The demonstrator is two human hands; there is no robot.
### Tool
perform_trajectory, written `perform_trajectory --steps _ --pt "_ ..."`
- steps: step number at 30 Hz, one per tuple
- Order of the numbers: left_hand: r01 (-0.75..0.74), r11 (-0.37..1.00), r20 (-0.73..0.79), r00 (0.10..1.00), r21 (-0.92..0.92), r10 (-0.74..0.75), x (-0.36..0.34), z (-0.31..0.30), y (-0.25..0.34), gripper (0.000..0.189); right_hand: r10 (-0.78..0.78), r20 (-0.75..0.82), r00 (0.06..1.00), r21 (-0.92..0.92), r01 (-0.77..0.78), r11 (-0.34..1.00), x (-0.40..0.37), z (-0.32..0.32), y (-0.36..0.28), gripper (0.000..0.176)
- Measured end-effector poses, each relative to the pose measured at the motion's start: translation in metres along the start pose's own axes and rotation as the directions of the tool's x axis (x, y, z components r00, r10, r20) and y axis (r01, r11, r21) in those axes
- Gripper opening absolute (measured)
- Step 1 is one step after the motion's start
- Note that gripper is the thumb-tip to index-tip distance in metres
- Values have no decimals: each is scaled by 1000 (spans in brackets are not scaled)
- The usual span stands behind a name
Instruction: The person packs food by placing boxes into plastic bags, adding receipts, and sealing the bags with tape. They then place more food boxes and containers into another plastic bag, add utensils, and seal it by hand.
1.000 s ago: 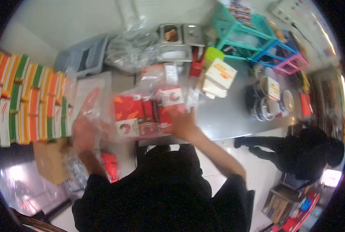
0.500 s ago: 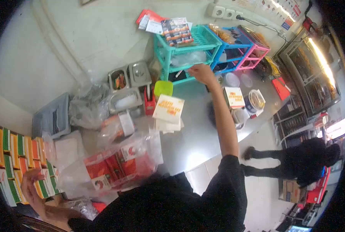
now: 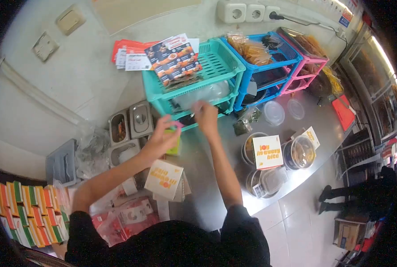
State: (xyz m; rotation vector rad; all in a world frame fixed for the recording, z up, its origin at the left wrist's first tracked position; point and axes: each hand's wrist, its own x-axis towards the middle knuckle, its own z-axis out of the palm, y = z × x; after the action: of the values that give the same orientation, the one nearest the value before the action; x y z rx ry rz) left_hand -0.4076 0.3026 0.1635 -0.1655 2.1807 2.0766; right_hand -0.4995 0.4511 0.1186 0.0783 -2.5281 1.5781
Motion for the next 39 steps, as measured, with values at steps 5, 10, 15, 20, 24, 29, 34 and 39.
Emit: perform_trajectory --steps 5,10,15,20,24,29,34,39 --pt "276 888 24 958 -369 -287 53 1 -38 26 -319 648 692 386 63 920 -15 -56 9 14" --pt "390 816 31 908 -427 -418 33 -4 -29 17 27 363 932 -517 177 838 91 -8 48 31" --pt "319 835 21 938 -448 -347 21 -19 -25 17 90 335 938 -709 188 680 119 26 62 33" --pt "133 925 -36 987 -356 -156 15 -23 -21 7 -164 -23 986 -280 151 948 73 -10 43 15" --pt "191 905 26 980 -380 -196 19 -22 -13 22 -238 -506 829 -6 273 962 16 -24 24 8" --pt "-58 996 -87 994 67 63 38 21 -2 27 -84 -331 940 309 192 931 -42 -15 -1 9" --pt "24 999 45 999 36 -26 69 9 -28 23 235 -91 968 775 -79 627 -26 -9 23 6" --pt "50 989 -42 998 -137 -56 84 21 -22 21 348 -376 859 832 147 535 -3 -36 28 8"
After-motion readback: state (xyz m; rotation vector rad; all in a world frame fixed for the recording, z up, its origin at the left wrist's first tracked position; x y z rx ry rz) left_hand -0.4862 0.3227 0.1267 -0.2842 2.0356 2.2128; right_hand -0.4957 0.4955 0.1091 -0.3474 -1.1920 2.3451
